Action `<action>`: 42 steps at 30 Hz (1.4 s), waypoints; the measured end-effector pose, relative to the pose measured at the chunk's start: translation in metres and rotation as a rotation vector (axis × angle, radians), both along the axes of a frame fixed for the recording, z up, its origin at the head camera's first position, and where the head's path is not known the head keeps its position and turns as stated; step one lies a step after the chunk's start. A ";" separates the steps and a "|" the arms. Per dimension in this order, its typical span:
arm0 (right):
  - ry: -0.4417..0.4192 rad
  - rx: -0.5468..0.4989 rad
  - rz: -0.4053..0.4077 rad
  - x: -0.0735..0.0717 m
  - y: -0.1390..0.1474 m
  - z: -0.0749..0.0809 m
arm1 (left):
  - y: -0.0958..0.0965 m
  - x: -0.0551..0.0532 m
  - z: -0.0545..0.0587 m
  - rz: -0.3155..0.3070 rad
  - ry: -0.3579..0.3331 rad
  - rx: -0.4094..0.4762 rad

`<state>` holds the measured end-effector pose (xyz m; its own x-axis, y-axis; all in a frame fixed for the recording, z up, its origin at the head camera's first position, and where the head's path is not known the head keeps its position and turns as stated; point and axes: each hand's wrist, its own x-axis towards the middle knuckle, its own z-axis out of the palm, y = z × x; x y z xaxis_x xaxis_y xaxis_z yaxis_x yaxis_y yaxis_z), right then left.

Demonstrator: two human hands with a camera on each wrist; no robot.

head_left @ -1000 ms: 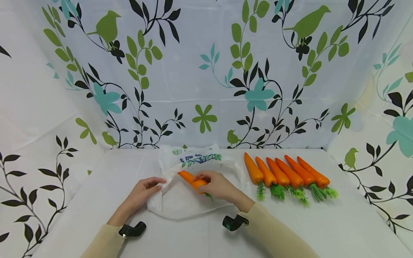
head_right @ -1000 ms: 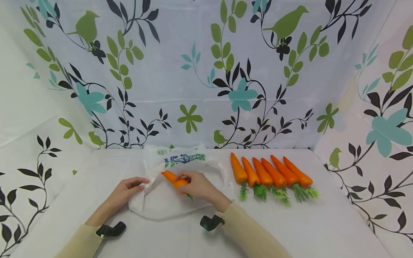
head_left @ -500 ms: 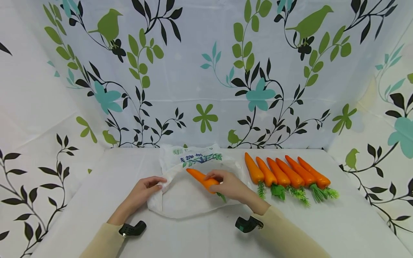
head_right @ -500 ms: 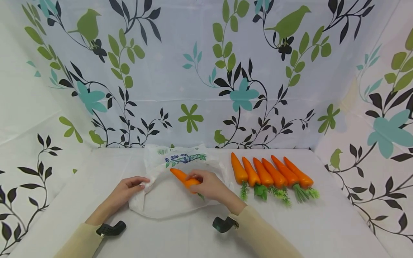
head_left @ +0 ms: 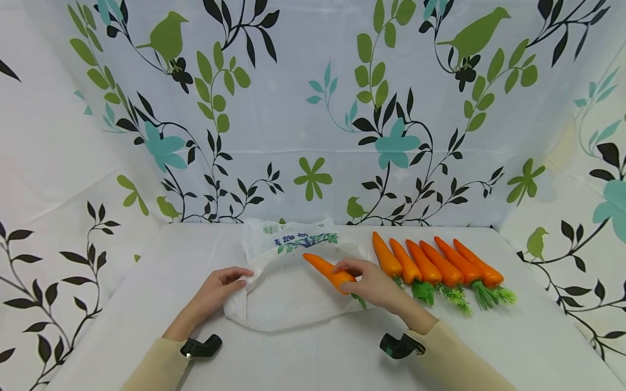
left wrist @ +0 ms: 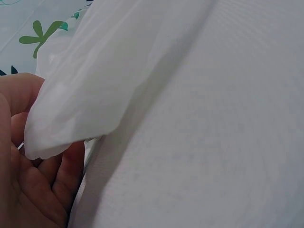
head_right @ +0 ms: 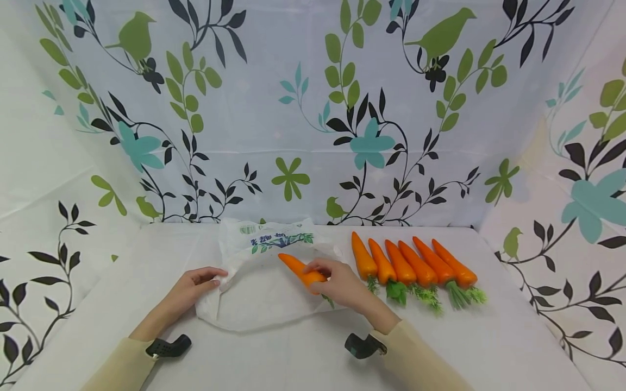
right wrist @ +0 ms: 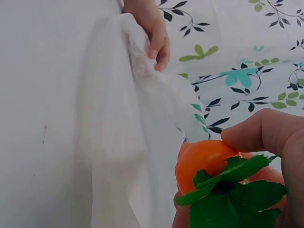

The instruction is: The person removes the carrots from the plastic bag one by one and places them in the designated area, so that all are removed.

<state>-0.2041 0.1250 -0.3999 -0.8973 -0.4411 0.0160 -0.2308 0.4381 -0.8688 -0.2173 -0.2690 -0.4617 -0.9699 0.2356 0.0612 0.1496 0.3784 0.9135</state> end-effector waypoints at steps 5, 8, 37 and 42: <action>0.014 0.018 -0.008 0.003 0.010 0.002 | 0.000 -0.001 -0.001 -0.003 0.006 0.005; 0.013 0.024 -0.025 0.005 0.016 0.005 | 0.000 0.000 -0.001 -0.002 0.006 0.005; 0.073 0.064 -0.209 0.009 0.101 0.027 | -0.002 -0.002 -0.003 0.011 0.002 -0.028; 0.073 0.083 -0.237 0.010 0.121 0.031 | -0.002 -0.002 -0.003 0.019 -0.003 -0.031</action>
